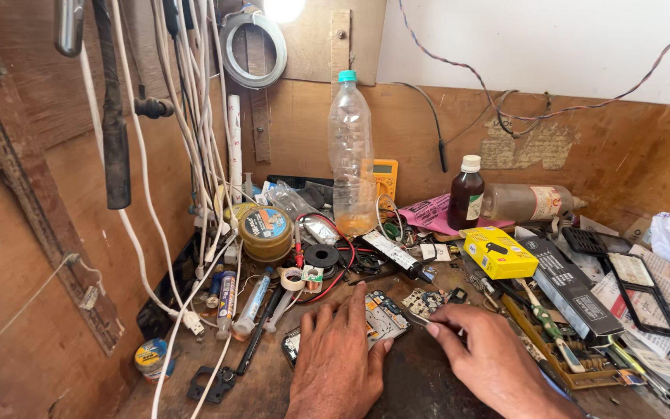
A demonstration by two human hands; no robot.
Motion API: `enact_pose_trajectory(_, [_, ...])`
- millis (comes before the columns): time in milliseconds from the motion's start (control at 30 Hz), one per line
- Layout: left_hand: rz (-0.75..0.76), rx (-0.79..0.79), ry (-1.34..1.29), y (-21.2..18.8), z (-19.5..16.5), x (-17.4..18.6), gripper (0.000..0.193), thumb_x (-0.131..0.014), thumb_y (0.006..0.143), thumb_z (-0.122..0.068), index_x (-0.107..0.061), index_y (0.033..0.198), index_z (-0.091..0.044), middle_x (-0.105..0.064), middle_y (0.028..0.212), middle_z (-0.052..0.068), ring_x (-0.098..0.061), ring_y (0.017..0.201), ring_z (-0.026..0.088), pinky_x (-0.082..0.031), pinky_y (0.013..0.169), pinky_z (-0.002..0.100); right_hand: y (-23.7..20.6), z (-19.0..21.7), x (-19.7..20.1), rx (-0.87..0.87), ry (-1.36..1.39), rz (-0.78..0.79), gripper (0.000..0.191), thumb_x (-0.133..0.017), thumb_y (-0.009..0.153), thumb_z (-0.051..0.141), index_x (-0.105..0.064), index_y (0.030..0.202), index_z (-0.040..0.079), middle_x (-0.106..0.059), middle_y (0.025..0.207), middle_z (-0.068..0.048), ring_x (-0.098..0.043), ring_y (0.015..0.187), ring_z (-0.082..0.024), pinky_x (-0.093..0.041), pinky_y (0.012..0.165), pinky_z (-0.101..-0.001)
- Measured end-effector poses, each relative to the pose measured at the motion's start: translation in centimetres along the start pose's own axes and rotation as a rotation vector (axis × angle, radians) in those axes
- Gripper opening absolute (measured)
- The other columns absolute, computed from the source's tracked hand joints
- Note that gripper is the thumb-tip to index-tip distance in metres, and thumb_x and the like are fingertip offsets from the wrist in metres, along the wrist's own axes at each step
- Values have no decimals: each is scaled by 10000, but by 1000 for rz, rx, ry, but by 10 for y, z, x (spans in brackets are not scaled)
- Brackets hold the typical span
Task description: The person uses a pen-like tool to scrape and clean the surface of a small electronic circuit board. They then use tweezers to remove a small component from the board and place it on the workbench. The person continues to scrape and clean the board with the pen-like tool.
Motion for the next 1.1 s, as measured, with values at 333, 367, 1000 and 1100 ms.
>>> enact_pose_trajectory(333, [-13,-20,-5,-1,-2,2,870,-715,896,-279,-256,1547,72,-569,1366,247,-487,1250,345,-300,1054,511,1,14,-4,40,-60,10,249,-743,863,273,-802,1030,99,-787,964,-126,-746,906,-342,-566,809,-425])
enact_pose_trajectory(367, [-9,-20,-5,-2,-2,2,867,-714,897,-276,-258,1547,72,-573,1365,242,-488,1250,342,-300,1057,510,1,14,-5,29,-53,13,248,-742,864,273,-802,1029,99,-788,963,-124,-749,900,-339,-569,805,-422])
enact_pose_trajectory(1000, [85,60,-11,-3,-6,8,791,-671,937,-276,-286,1554,37,-594,1304,213,-495,1262,320,-302,1094,511,-15,23,-9,268,-127,-120,222,-706,856,171,-756,1049,74,-729,913,-106,-707,862,-338,-560,746,-436])
enact_pose_trajectory(1100, [50,24,-14,-3,-8,10,789,-691,921,-265,-300,1528,51,-578,1361,225,-495,1240,332,-299,1066,520,-18,22,-11,328,-113,-174,259,-710,830,137,-755,1072,56,-724,905,-121,-706,844,-344,-557,726,-442])
Point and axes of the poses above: each hand's wrist, its own y-axis towards the middle knuckle, its own x-axis out of the back of the hand, z = x × y, the point moved 5 cm from there along y, towards the middle knuckle
